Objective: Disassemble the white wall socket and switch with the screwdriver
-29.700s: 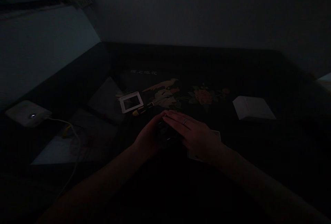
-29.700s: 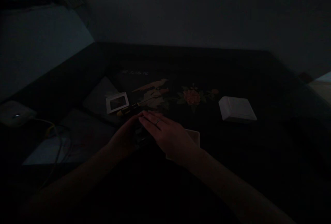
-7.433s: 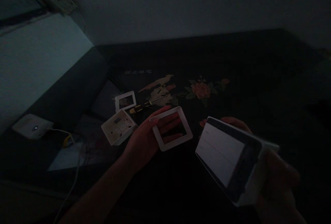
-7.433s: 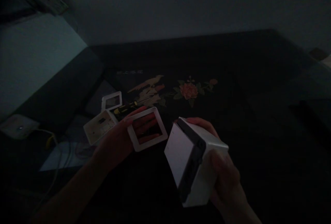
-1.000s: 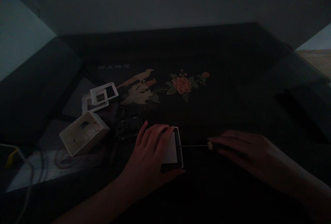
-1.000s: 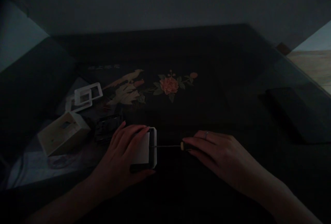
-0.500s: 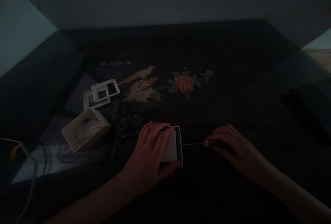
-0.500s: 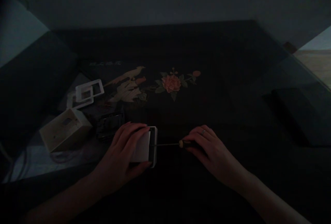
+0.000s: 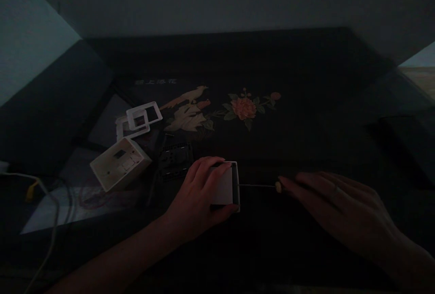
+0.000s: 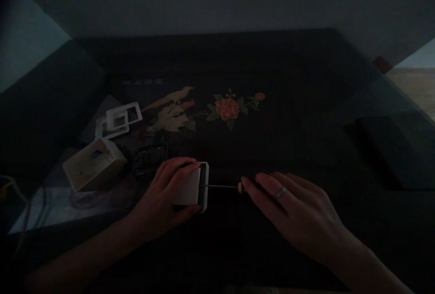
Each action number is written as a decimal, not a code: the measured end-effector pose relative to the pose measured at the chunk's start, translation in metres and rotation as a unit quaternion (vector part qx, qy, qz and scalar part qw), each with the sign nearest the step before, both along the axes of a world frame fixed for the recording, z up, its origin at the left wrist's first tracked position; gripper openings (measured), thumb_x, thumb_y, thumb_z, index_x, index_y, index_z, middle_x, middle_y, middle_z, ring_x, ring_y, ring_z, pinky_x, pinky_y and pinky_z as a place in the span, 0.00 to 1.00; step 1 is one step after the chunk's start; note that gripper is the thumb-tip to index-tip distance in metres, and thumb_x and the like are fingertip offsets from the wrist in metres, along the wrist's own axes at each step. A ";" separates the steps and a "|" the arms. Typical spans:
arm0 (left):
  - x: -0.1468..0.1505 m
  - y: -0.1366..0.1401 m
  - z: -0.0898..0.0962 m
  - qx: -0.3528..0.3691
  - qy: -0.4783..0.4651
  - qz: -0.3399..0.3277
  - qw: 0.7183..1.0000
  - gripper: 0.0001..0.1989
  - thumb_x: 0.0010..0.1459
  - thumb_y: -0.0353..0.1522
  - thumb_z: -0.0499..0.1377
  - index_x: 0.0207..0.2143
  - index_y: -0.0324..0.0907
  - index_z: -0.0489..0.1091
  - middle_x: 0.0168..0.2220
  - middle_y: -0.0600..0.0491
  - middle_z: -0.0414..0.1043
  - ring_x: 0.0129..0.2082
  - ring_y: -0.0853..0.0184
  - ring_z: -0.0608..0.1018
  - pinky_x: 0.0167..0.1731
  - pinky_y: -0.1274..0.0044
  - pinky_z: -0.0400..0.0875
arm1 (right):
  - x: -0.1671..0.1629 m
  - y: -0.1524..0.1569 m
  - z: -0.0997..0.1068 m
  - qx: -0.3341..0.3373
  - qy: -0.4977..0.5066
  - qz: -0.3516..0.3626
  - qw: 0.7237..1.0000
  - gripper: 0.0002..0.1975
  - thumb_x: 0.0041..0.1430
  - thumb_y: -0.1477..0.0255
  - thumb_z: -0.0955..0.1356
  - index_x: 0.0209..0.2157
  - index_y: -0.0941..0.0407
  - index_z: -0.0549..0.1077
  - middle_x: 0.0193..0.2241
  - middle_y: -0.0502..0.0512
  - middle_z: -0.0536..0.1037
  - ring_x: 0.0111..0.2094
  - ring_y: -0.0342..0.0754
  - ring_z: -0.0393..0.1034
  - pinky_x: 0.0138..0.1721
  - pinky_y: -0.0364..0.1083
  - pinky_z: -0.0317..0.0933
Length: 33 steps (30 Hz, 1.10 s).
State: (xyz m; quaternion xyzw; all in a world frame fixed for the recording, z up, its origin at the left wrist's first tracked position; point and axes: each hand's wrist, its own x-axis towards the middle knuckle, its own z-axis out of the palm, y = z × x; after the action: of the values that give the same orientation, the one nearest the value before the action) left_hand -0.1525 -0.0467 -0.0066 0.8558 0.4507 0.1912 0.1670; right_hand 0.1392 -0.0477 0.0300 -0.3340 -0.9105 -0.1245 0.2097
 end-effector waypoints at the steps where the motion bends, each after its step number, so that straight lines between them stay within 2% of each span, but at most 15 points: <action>1: 0.000 0.000 0.000 -0.002 -0.002 -0.002 1.000 0.42 0.51 0.42 0.70 0.62 0.42 0.52 0.59 0.39 0.60 0.58 0.47 0.65 0.57 0.55 0.67 | -0.001 -0.001 0.004 0.010 0.000 0.004 1.000 0.18 0.68 0.84 0.58 0.45 0.57 0.76 0.35 0.56 0.83 0.33 0.48 0.78 0.36 0.47 0.69; 4: -0.002 0.001 0.000 -0.004 0.005 -0.015 1.000 0.49 0.45 0.45 0.73 0.63 0.42 0.51 0.61 0.38 0.59 0.60 0.45 0.62 0.59 0.53 0.65 | -0.002 0.002 0.008 0.017 -0.002 0.029 0.999 0.17 0.68 0.84 0.58 0.44 0.57 0.77 0.32 0.55 0.83 0.32 0.47 0.78 0.35 0.45 0.70; 7: -0.003 0.002 0.000 -0.007 0.008 -0.010 1.000 0.46 0.48 0.40 0.72 0.62 0.42 0.52 0.61 0.40 0.60 0.60 0.47 0.62 0.59 0.54 0.65 | -0.003 0.009 -0.001 -0.012 0.012 0.037 0.999 0.13 0.69 0.79 0.61 0.44 0.59 0.77 0.33 0.57 0.82 0.32 0.47 0.79 0.33 0.44 0.72; 11: -0.005 0.003 0.000 0.004 -0.032 0.012 0.999 0.47 0.46 0.38 0.73 0.62 0.43 0.52 0.59 0.40 0.61 0.58 0.48 0.64 0.57 0.55 0.67 | -0.005 0.015 -0.014 -0.128 0.088 0.018 0.988 0.12 0.69 0.75 0.63 0.46 0.59 0.77 0.37 0.59 0.81 0.35 0.46 0.78 0.35 0.41 0.73; 14: -0.006 0.004 -0.001 0.010 -0.054 0.012 0.998 0.48 0.46 0.39 0.73 0.63 0.44 0.51 0.59 0.41 0.61 0.58 0.49 0.64 0.57 0.56 0.66 | -0.007 0.017 -0.012 -0.217 0.129 0.009 0.968 0.11 0.68 0.74 0.64 0.47 0.57 0.77 0.38 0.57 0.80 0.36 0.45 0.78 0.36 0.40 0.73; 16: -0.007 0.005 -0.002 0.008 -0.061 0.010 0.998 0.48 0.46 0.39 0.73 0.63 0.45 0.50 0.59 0.41 0.61 0.58 0.49 0.64 0.58 0.56 0.66 | -0.009 0.017 -0.009 -0.245 0.143 0.008 0.959 0.11 0.67 0.75 0.65 0.47 0.56 0.77 0.39 0.57 0.80 0.37 0.45 0.78 0.37 0.41 0.74; 21: -0.006 0.003 -0.003 0.011 -0.075 -0.001 0.997 0.48 0.48 0.44 0.72 0.64 0.44 0.49 0.59 0.40 0.60 0.59 0.49 0.63 0.58 0.57 0.66 | -0.015 0.012 -0.015 -0.264 0.174 0.000 0.949 0.10 0.66 0.76 0.65 0.46 0.57 0.77 0.38 0.58 0.81 0.38 0.46 0.78 0.39 0.41 0.74; 25: -0.004 0.002 -0.001 0.001 -0.045 -0.009 0.999 0.49 0.50 0.46 0.70 0.66 0.43 0.48 0.60 0.39 0.59 0.59 0.48 0.62 0.58 0.56 0.66 | -0.018 0.007 -0.020 -0.249 0.181 -0.009 0.951 0.10 0.66 0.76 0.65 0.46 0.58 0.77 0.39 0.59 0.81 0.38 0.46 0.79 0.39 0.42 0.74; 29: -0.005 0.002 0.000 -0.002 -0.018 0.000 1.000 0.49 0.51 0.48 0.68 0.67 0.44 0.46 0.61 0.39 0.58 0.59 0.47 0.63 0.58 0.54 0.65 | -0.015 0.006 -0.016 -0.254 0.182 -0.030 0.949 0.10 0.65 0.76 0.66 0.46 0.55 0.77 0.38 0.56 0.81 0.38 0.47 0.79 0.38 0.43 0.75; 33: -0.008 0.005 -0.001 -0.012 -0.009 -0.033 0.999 0.43 0.59 0.50 0.61 0.67 0.44 0.46 0.62 0.38 0.58 0.61 0.46 0.62 0.58 0.51 0.64 | -0.011 0.007 -0.015 -0.271 0.175 -0.040 0.946 0.11 0.66 0.75 0.65 0.47 0.54 0.76 0.40 0.57 0.80 0.39 0.48 0.79 0.40 0.46 0.75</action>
State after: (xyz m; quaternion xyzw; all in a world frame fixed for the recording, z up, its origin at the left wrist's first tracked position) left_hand -0.1600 -0.0421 -0.0077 0.8664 0.4231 0.1877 0.1873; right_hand 0.1278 -0.0402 0.0150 -0.4313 -0.8446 0.1789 0.2619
